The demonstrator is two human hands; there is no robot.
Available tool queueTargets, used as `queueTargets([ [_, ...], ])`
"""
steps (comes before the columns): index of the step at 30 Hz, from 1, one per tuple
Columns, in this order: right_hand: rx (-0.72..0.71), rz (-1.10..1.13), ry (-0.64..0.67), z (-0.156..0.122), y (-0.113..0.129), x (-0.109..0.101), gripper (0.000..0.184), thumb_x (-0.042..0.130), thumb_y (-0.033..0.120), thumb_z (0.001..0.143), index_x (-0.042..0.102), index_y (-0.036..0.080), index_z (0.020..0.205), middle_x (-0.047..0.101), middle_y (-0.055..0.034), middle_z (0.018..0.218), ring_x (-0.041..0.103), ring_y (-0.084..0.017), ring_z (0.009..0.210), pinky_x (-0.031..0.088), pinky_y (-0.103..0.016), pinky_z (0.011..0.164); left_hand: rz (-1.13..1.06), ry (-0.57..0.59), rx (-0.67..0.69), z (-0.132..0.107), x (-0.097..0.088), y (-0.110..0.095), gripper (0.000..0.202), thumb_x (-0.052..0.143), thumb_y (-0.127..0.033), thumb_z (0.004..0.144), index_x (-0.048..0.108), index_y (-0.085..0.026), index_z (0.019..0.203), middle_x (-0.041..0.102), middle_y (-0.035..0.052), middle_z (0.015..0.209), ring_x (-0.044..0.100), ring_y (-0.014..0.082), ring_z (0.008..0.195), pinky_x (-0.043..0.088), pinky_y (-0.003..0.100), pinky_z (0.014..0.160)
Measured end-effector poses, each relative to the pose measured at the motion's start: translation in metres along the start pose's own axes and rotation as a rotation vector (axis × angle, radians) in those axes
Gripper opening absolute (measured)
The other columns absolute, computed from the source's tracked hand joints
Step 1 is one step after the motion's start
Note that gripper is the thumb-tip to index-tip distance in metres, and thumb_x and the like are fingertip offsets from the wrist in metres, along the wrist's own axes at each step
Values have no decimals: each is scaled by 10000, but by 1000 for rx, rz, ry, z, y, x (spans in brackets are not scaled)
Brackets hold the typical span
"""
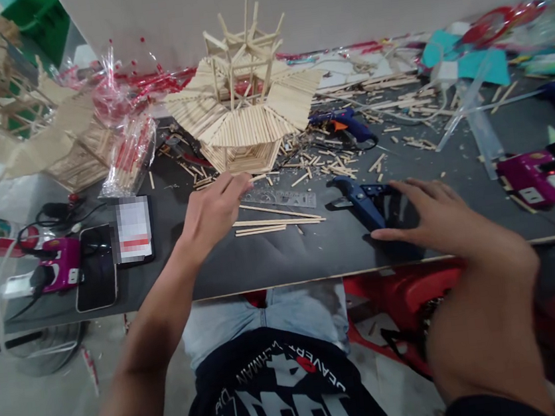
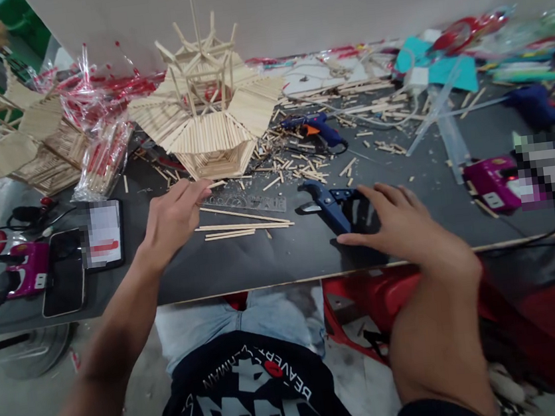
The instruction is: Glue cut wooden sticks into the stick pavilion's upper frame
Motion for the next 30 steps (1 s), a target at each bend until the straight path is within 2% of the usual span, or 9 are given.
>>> queueTargets([
  [5,-118,-68,-15,-3,2,3,860,719,441,880,354,30,1541,422,-276,1539,378,-364,1447,295,-378,1182,13,73,-44,0,4,-1,338,330,-262,1094,647,-153,1129,701,60,911,638,125,736,327,259,519],
  [11,-102,-179,-8,-15,15,-1,617,516,371,969,478,-26,1439,593,-301,1247,576,-400,1177,427,-431,1008,12,82,-74,-3,9,5,331,332,-278,1095,647,-176,1070,748,50,928,668,123,750,324,249,538],
  [14,-26,-4,-18,-30,14,-2,517,443,357,947,550,16,1320,617,-283,1167,614,-374,1107,460,-423,949,-27,66,-89,-5,11,6,325,344,-290,1093,646,-171,1069,770,40,906,686,118,739,361,239,574],
  [17,83,361,-22,-47,23,-4,310,410,415,897,582,181,1006,658,-161,902,643,-303,841,495,-405,785,-70,75,-92,-5,12,4,367,321,-315,1096,657,-172,1065,763,37,837,692,119,721,385,238,583],
  [19,164,552,-33,-55,40,-5,281,412,490,886,531,237,862,617,-84,745,590,-262,687,480,-393,687,-93,80,-93,-5,12,2,381,310,-319,1096,664,-181,1070,761,40,825,699,124,736,393,241,577],
  [20,165,625,-36,-57,53,-5,308,479,528,866,549,231,900,634,-76,777,596,-257,712,486,-391,713,-99,82,-94,-5,12,2,381,309,-316,1095,666,-184,1074,765,42,832,706,126,750,400,242,578],
  [22,112,751,-28,-56,83,-5,407,564,578,841,571,207,1009,669,-81,880,617,-257,798,493,-396,798,-105,70,-89,-6,12,3,374,313,-304,1093,666,-181,1088,777,49,869,721,134,783,423,241,591],
  [25,10,893,32,-46,126,-6,488,505,648,885,598,187,1017,679,-92,907,621,-256,837,496,-402,836,-87,46,-62,-6,11,5,365,321,-277,1088,666,-161,1105,789,64,931,736,144,801,455,237,616],
  [30,-96,948,10,-32,168,-16,454,481,590,933,621,172,1043,683,-112,973,637,-271,911,497,-423,887,-69,41,-51,-5,9,5,358,337,-286,1093,670,-154,1093,783,62,916,733,138,781,452,220,618],
])
Point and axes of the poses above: each hand's wrist, its own z-axis towards the middle knuckle, its own x-axis out of the palm, y = z × x, the point moved 4 cm from there along z, towards the middle knuckle
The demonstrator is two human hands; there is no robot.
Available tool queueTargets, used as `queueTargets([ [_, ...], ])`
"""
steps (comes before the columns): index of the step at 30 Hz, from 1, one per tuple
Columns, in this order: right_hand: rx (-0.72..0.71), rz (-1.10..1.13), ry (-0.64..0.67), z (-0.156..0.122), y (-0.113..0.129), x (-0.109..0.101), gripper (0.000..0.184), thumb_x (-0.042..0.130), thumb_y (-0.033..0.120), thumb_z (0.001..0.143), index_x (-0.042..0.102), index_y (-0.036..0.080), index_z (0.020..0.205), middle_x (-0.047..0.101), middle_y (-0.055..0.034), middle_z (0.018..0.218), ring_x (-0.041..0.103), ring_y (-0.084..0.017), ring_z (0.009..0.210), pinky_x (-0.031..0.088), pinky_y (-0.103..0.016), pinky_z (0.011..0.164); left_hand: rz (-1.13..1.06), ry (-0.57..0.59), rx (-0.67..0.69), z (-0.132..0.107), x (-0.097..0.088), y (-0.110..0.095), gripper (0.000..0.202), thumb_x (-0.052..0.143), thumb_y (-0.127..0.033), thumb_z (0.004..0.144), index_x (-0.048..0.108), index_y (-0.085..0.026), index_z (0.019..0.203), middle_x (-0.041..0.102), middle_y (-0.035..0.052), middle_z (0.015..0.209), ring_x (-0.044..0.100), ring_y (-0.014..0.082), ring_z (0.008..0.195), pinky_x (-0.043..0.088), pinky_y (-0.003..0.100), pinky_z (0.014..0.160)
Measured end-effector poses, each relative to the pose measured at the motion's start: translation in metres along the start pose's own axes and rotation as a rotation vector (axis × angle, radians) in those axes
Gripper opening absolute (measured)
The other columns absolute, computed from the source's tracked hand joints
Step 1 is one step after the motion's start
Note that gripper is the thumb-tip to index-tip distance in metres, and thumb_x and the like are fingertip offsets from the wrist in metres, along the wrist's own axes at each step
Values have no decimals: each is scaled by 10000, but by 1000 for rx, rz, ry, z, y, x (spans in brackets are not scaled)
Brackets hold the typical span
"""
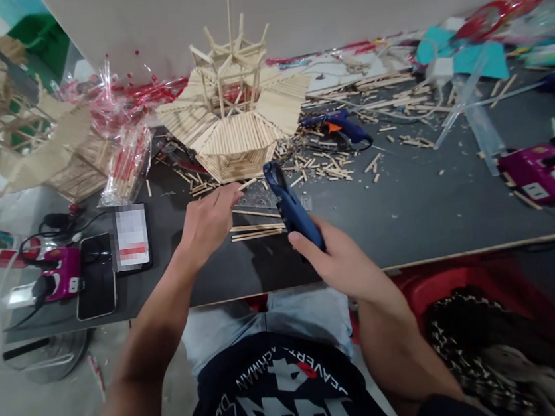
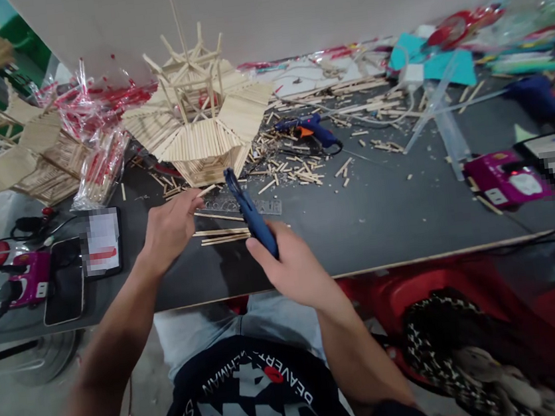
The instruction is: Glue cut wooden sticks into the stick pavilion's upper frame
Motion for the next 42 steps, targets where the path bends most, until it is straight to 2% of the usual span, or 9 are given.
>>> queueTargets([
  [5,-111,11,37,6,13,13,369,524,482,945,603,197,1166,680,-111,1081,630,-282,1029,491,-453,954,31,24,52,1,0,-9,329,355,-284,1089,654,-148,1060,772,60,875,720,136,747,422,225,595],
  [8,-119,15,54,8,15,18,326,519,463,958,602,212,1150,681,-102,1056,633,-279,1021,496,-464,957,57,6,56,0,0,-10,335,345,-279,1090,647,-146,1035,757,49,829,715,143,719,406,236,576],
  [13,-114,15,52,12,18,22,310,512,453,963,598,202,1125,675,-111,1074,631,-280,1036,495,-466,962,85,31,34,0,2,-7,363,310,-298,1100,637,-158,1027,772,49,886,733,143,782,421,232,602],
  [23,-134,-2,56,12,18,25,360,510,465,977,582,185,1191,657,-126,1131,608,-285,1095,472,-488,1005,126,10,90,0,1,-8,404,273,-300,1105,638,-152,1015,764,47,855,732,155,747,416,250,564],
  [33,-172,-65,88,10,19,24,303,513,443,985,577,211,1169,650,-133,1185,594,-316,1173,477,-532,1017,82,56,53,0,2,-7,392,297,-293,1098,652,-153,1009,753,61,870,720,160,772,429,247,591],
  [42,-169,-97,104,11,21,23,335,517,449,982,577,206,1205,648,-115,1102,610,-303,1090,499,-504,969,137,15,96,0,2,-9,376,290,-273,1103,632,-146,1009,754,52,857,723,149,772,420,247,582],
])
Point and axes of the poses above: each hand's wrist, its own z-axis towards the middle knuckle, its own x-axis out of the palm, y = z × x, the point moved 4 cm from there along z, towards the middle knuckle
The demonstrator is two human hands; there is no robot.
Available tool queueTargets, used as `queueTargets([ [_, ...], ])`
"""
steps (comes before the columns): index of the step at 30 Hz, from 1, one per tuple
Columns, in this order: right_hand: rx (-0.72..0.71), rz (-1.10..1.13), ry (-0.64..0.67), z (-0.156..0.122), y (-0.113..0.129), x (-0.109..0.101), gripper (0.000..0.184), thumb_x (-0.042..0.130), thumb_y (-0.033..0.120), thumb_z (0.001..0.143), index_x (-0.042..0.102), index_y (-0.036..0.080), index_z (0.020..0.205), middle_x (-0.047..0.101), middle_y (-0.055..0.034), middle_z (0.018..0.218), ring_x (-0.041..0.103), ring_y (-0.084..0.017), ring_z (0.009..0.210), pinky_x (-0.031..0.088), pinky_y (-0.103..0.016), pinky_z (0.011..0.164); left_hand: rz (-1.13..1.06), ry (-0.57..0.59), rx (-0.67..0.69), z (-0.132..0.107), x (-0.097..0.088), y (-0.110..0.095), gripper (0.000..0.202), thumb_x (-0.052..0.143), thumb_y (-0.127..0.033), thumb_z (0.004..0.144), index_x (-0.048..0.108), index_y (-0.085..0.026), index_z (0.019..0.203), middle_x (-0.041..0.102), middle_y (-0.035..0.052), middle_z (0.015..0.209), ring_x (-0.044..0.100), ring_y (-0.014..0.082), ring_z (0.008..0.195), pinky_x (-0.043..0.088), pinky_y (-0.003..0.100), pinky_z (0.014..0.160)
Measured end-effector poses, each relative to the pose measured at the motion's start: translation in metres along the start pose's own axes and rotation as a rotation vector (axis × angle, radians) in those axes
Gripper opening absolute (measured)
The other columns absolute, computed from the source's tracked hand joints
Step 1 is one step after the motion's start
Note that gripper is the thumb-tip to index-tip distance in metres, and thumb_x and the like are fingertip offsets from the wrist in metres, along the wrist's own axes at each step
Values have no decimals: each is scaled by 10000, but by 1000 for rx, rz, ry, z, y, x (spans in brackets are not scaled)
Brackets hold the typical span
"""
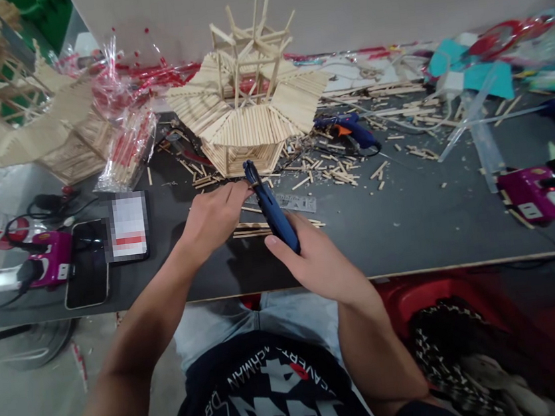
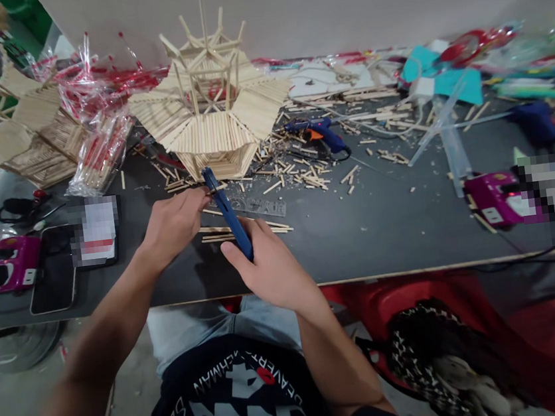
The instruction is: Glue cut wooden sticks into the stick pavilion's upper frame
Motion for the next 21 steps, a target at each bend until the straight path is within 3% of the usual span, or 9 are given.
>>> queueTargets([
  [13,-10,3,8,1,-1,0,354,515,497,979,573,218,1190,659,-107,1106,627,-278,1052,507,-459,942,1,44,-34,-1,4,3,433,252,-317,1103,646,-157,1027,761,71,879,727,167,784,424,260,586],
  [21,20,-35,-1,2,0,-1,334,494,508,979,583,216,1115,666,-96,1035,631,-270,950,488,-427,854,32,11,-12,0,3,1,417,257,-297,1106,636,-154,1004,759,62,851,733,163,780,390,272,565],
])
Point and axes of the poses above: each hand's wrist, its own z-axis towards the middle knuckle, its own x-axis out of the palm, y = z × x, the point moved 4 cm from there along z, towards the middle knuckle
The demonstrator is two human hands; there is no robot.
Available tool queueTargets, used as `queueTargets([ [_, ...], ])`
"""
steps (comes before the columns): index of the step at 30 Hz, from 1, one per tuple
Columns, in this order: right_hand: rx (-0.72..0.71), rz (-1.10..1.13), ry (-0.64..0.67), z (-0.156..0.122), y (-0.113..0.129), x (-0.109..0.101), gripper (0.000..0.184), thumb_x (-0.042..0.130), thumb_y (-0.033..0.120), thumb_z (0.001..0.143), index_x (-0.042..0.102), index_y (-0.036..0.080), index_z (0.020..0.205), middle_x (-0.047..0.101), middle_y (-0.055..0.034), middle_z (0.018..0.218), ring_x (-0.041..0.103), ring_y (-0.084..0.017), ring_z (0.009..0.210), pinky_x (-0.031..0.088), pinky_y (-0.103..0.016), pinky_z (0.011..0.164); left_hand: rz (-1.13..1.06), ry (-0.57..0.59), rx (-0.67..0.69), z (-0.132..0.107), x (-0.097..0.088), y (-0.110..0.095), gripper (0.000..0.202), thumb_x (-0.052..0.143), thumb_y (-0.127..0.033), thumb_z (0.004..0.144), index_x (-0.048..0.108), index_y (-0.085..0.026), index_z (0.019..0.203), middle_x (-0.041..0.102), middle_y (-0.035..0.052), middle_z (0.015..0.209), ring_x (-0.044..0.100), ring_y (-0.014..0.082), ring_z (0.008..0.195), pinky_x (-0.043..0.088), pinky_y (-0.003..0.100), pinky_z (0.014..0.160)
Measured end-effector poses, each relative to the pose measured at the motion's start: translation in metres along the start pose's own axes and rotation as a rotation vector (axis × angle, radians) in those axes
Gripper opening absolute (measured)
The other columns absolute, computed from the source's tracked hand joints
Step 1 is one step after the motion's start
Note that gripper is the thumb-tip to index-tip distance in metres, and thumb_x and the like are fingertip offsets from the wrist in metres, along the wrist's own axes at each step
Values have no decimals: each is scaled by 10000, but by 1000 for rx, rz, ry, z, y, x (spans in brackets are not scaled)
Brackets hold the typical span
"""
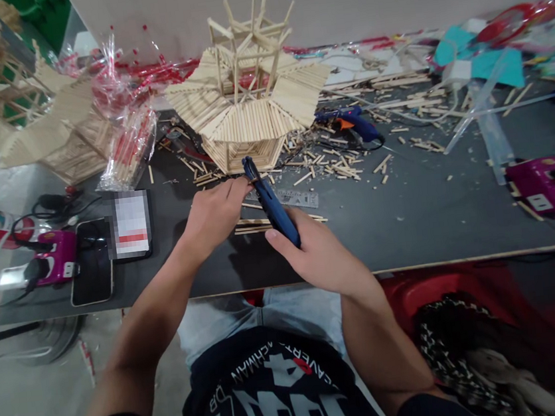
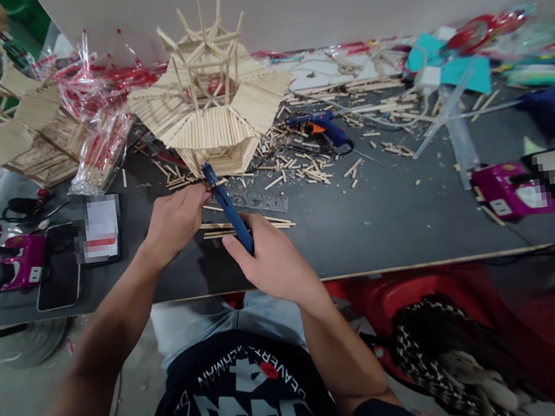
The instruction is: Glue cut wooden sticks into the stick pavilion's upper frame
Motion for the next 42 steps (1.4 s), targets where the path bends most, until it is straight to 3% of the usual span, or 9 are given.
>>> queueTargets([
  [6,51,21,-29,0,-5,3,311,496,491,976,585,215,1090,674,-77,958,628,-252,858,450,-377,781,-3,-4,-22,1,1,1,462,229,-334,1111,636,-166,972,746,55,805,719,152,744,373,263,559],
  [12,92,22,-33,1,-8,8,383,461,563,978,592,218,873,629,-32,758,558,-208,698,379,-321,679,-67,-30,-36,1,3,0,445,260,-314,1106,632,-145,932,712,67,753,697,170,691,352,259,534],
  [24,1,45,-70,2,-12,11,355,471,517,981,607,196,915,628,-33,782,535,-185,696,363,-301,681,-71,-80,-49,0,5,0,454,250,-301,1109,624,-146,903,683,34,697,665,134,638,344,248,512],
  [30,-15,10,-69,5,-16,13,348,448,512,985,588,199,928,623,-32,783,532,-187,690,368,-302,682,-78,-180,-6,1,1,-2,411,303,-272,1102,611,-140,865,672,27,682,635,133,590,342,260,505],
  [42,-52,-50,-118,5,-18,16,319,434,471,977,591,200,918,641,-52,776,528,-193,638,361,-309,652,24,-229,35,2,-2,-6,365,317,-248,1100,582,-158,864,674,13,675,669,128,598,342,260,513],
])
Point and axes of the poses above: each hand's wrist, its own z-axis towards the middle knuckle, its own x-axis out of the palm, y = z × x, the point moved 4 cm from there along z, towards the middle knuckle
